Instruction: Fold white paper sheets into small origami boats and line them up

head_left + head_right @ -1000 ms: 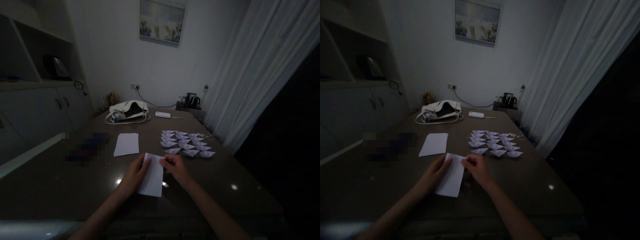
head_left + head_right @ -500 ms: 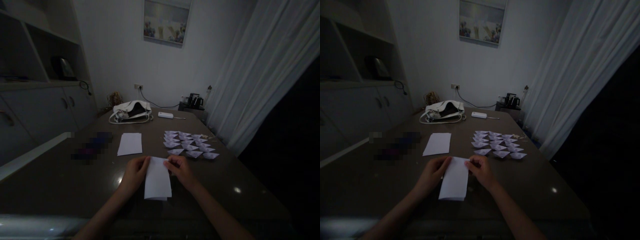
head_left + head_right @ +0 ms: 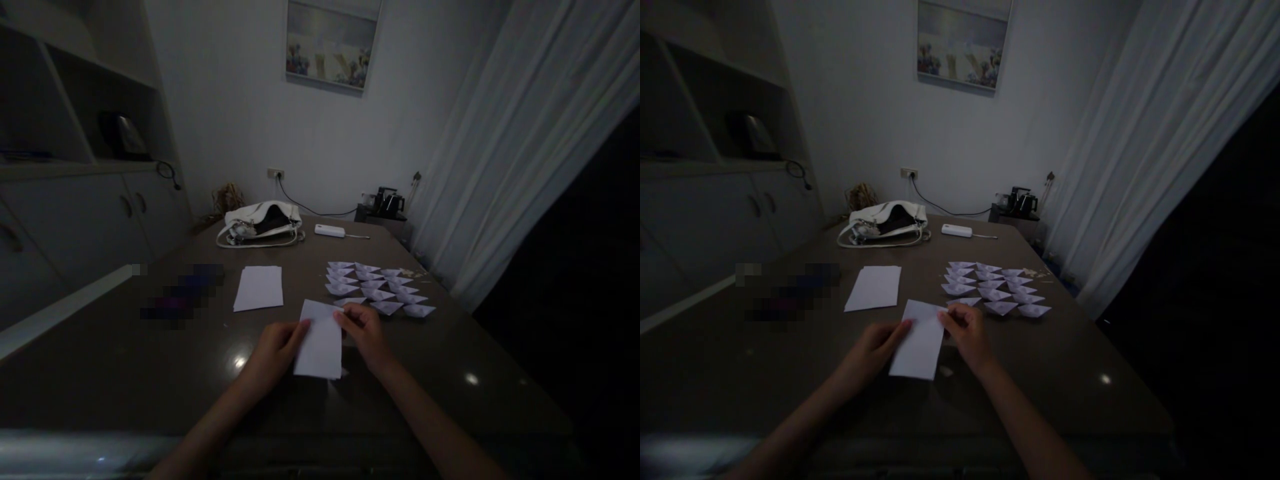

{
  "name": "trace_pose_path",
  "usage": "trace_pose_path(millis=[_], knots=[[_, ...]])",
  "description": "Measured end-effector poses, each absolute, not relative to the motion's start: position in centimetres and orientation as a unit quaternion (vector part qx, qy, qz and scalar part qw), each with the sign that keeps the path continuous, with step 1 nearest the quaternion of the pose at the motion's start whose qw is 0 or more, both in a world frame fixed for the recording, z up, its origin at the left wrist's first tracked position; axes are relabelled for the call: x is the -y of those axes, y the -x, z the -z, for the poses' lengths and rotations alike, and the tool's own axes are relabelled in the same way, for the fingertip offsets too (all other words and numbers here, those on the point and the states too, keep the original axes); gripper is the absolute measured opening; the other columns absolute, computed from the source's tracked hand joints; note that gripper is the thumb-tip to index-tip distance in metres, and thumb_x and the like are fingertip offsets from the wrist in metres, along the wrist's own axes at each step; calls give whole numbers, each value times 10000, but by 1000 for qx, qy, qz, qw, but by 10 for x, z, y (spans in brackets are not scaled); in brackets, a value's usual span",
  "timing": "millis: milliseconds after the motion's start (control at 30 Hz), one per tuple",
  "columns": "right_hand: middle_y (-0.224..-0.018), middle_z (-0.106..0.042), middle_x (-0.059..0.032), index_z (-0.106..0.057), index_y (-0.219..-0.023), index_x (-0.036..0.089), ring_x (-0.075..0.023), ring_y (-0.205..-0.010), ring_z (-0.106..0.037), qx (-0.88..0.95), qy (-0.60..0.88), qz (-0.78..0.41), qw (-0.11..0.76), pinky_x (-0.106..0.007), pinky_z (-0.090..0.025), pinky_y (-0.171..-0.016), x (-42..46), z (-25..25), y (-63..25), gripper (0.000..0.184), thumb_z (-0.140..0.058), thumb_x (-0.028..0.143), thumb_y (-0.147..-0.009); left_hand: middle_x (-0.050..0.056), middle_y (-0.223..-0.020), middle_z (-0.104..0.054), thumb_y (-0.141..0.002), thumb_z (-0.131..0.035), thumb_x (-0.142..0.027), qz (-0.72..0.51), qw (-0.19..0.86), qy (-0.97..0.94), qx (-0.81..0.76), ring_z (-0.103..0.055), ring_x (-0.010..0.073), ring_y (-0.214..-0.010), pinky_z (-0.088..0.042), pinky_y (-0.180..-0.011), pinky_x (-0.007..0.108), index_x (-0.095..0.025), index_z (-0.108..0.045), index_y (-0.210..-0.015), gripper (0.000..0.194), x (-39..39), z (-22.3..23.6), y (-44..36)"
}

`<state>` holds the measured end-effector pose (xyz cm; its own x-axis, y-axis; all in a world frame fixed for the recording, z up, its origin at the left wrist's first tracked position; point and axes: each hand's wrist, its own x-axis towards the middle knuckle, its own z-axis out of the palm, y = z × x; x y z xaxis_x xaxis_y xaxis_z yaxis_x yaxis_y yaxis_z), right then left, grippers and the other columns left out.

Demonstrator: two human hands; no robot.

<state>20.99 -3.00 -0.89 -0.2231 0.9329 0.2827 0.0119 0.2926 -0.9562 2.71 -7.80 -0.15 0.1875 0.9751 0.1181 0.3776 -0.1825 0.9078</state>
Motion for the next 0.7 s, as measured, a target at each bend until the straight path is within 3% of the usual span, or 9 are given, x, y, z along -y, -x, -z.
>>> trace_pose_path(millis=[100,233,433,700], knots=[[-509,-454,32,-489,-539,175,-102,-486,-431,614,383,-442,530,-225,-335,-481,27,8,-211,334,-644,403,-727,25,-508,-595,-877,-357,-517,-347,449,-654,-499,-531,156,-427,-379,-414,224,-128,-606,-715,489,80,2,-27],[-513,-460,32,-505,-544,169,-102,-497,-428,606,386,-428,549,-222,-329,-491,24,9,-213,315,-647,387,-721,7,-480,-574,-881,-333,-519,-340,450,-648,-511,-515,141,-387,-375,-389,212,-146,-571,-708,475,82,4,-29],[-533,-473,35,-525,-562,165,-99,-511,-424,575,384,-436,577,-215,-320,-494,20,13,-214,284,-666,364,-708,-5,-432,-543,-915,-282,-463,-304,366,-696,-538,-517,137,-396,-381,-458,215,-172,-534,-605,494,89,3,-32],[-521,-455,37,-508,-541,165,-99,-510,-418,577,383,-440,571,-217,-322,-497,23,10,-212,300,-667,359,-704,27,-500,-588,-931,-286,-379,-246,314,-711,-578,-559,158,-456,-367,-491,233,-166,-554,-642,448,103,-12,-31]])
